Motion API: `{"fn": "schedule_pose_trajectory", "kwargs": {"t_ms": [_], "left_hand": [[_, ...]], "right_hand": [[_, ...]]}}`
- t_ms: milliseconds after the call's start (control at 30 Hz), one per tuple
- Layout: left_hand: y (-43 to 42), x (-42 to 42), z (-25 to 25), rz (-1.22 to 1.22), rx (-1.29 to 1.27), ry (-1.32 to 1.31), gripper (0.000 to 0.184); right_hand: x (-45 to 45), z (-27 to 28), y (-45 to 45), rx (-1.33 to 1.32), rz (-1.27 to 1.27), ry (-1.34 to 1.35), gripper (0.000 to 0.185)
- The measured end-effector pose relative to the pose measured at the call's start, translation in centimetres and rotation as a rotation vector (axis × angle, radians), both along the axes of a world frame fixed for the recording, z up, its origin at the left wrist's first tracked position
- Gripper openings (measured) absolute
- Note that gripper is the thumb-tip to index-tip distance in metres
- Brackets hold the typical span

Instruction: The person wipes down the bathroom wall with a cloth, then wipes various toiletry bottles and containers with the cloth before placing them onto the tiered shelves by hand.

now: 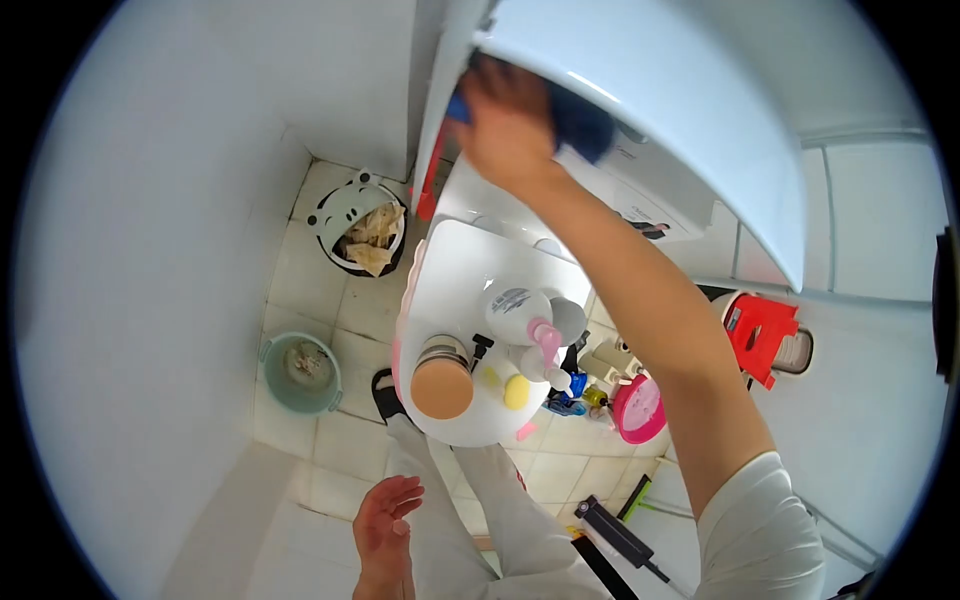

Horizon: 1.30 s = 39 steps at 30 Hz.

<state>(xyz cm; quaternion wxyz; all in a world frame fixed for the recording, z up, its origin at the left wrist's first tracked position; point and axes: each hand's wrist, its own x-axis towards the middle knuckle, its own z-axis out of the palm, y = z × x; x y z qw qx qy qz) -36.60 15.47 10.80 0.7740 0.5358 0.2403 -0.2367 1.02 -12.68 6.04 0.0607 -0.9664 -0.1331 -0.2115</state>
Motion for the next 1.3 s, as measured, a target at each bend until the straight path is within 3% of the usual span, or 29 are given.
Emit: {"fn": "schedule_pose_trajectory", "kwargs": {"t_ms": [67, 167, 300, 400, 467, 500, 567, 667, 700, 800, 900, 1067, 1300], "left_hand": [[0.0, 0.5, 0.7, -0.031, 0.038, -0.012, 0.072], [0.4, 0.8, 0.7, -0.049, 0.071, -0.029, 0.072], [1.4, 0.9, -0.1, -0.036, 0.021, 0.013, 0.069], [2.3, 0.8, -0.9, -0.023, 0.019, 0.041, 0.069], [2.9, 0.8, -1.3, -0.017, 0.005, 0.046, 0.067], [3.3, 1.0, -1.2, -0.020, 0.017, 0.054, 0.066], [3.6, 1.4, -0.9, -0.028, 0.047, 0.074, 0.064], [3.8, 2.3, -0.8, -0.057, 0.093, 0.082, 0.062], [3.5, 2.7, -0.7, -0.076, 0.090, 0.078, 0.061], [1.6, 3.9, -0.3, -0.142, 0.082, 0.064, 0.057], [-0.3, 4.9, 0.8, -0.226, 0.114, 0.030, 0.057], [-1.7, 5.2, 1.5, -0.282, 0.071, 0.042, 0.052], [-2.7, 4.0, 3.7, -0.321, 0.113, -0.020, 0.054]], "right_hand": [[1.0, 0.0, 0.3, -0.142, 0.075, 0.077, 0.055], [-1.7, -0.2, -4.4, 0.008, 0.125, 0.033, 0.058], [-9.4, -1.7, -15.8, -0.036, -0.182, -0.018, 0.051], [-13.5, -2.3, -22.3, -0.128, -0.375, -0.236, 0.048], [-11.2, -2.9, -23.2, -0.379, -0.506, -0.148, 0.044], [-9.9, -3.2, -23.4, -0.499, -0.573, -0.101, 0.043], [-6.1, -0.3, -17.2, -0.186, -0.664, 0.133, 0.040], [-2.3, 0.0, -10.6, 0.220, -0.364, 0.329, 0.040], [-1.6, -1.2, -8.9, 0.203, -0.329, 0.294, 0.043], [-0.1, 4.5, -4.8, 0.128, -0.232, 0.509, 0.043], [-1.9, 3.7, -9.5, 0.129, -0.159, 0.336, 0.040], [-8.4, 0.0, -19.7, 0.183, -0.407, -0.030, 0.036], [-13.2, -1.3, -20.1, 0.127, -0.686, -0.219, 0.033]]}}
